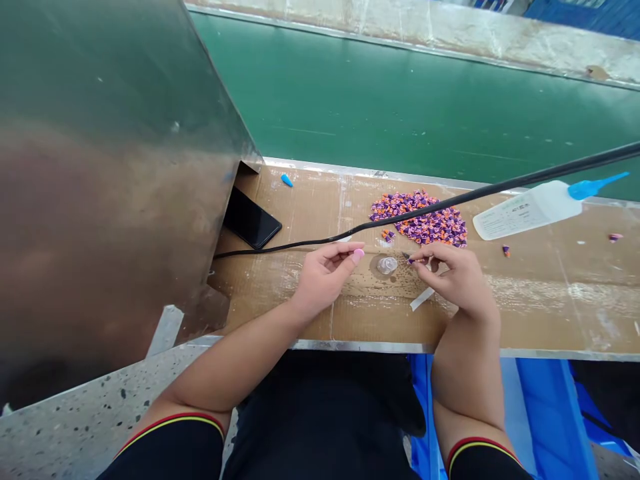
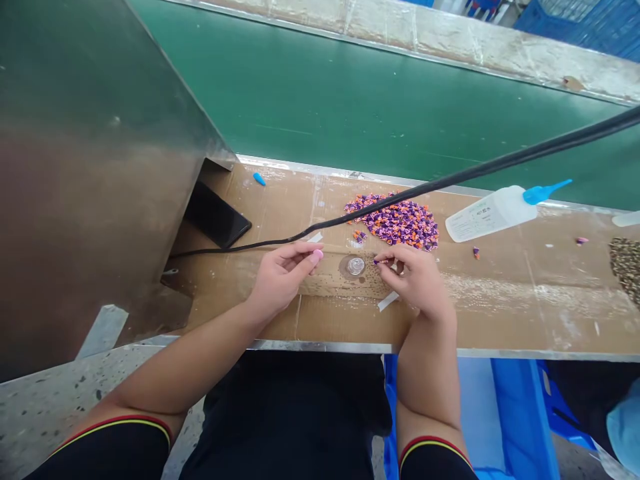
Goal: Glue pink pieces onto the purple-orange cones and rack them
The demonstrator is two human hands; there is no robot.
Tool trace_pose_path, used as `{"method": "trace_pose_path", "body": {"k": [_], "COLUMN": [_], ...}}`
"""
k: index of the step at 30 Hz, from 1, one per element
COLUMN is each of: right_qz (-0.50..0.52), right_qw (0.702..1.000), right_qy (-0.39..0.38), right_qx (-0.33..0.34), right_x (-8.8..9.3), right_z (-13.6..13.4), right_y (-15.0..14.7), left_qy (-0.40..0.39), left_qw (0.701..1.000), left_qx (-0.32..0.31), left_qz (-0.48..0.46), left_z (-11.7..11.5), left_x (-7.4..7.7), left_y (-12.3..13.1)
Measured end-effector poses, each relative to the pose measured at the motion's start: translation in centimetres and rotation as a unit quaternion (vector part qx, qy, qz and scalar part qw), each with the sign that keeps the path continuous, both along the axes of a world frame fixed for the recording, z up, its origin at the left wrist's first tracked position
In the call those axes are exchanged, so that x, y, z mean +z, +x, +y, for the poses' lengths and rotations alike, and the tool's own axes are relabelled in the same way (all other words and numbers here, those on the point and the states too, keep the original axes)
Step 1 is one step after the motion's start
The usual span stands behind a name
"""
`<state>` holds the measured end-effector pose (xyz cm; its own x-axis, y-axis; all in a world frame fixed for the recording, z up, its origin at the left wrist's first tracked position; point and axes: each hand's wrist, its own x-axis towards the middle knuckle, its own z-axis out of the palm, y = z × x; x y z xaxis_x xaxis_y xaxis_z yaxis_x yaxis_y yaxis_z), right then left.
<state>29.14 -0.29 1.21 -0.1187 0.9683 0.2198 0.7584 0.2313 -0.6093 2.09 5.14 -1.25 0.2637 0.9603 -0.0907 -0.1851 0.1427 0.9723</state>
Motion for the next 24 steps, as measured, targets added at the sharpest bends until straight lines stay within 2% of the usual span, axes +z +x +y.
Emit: {"method": "trace_pose_path", "body": {"k": [5,9,13,17,20,24], "right_qz": [-0.012,-0.033,-0.024,0.037,0.103,0.173], "right_qw": [0.996,0.994,0.998,0.999,0.991,0.974], "right_qy": [-0.085,-0.092,-0.054,0.014,0.069,0.144], "right_qx": [0.023,0.046,0.014,-0.028,-0.043,0.008], "right_x": [-0.4,-0.9,-0.8,-0.7,-0.9,-1.0], "right_z": [0.3,0.5,0.1,-0.3,-0.2,0.0], "right_y": [0.7,0.5,1.0,0.8,-1.0,-4.8], "left_qy": [-0.003,-0.006,-0.006,-0.003,-0.010,-0.007], "left_qw": [1.000,1.000,1.000,1.000,1.000,1.000], "left_qx": [-0.006,-0.010,-0.007,-0.010,-0.015,-0.020], "left_qz": [0.001,-0.004,-0.010,-0.010,-0.005,-0.012], "left_z": [0.0,-0.1,-0.2,-0.2,-0.3,-0.6], "left_x": [-0.1,-0.3,-0.5,-0.5,-0.3,-0.2], "left_y": [0.1,0.3,0.4,0.4,0.5,0.8]}}
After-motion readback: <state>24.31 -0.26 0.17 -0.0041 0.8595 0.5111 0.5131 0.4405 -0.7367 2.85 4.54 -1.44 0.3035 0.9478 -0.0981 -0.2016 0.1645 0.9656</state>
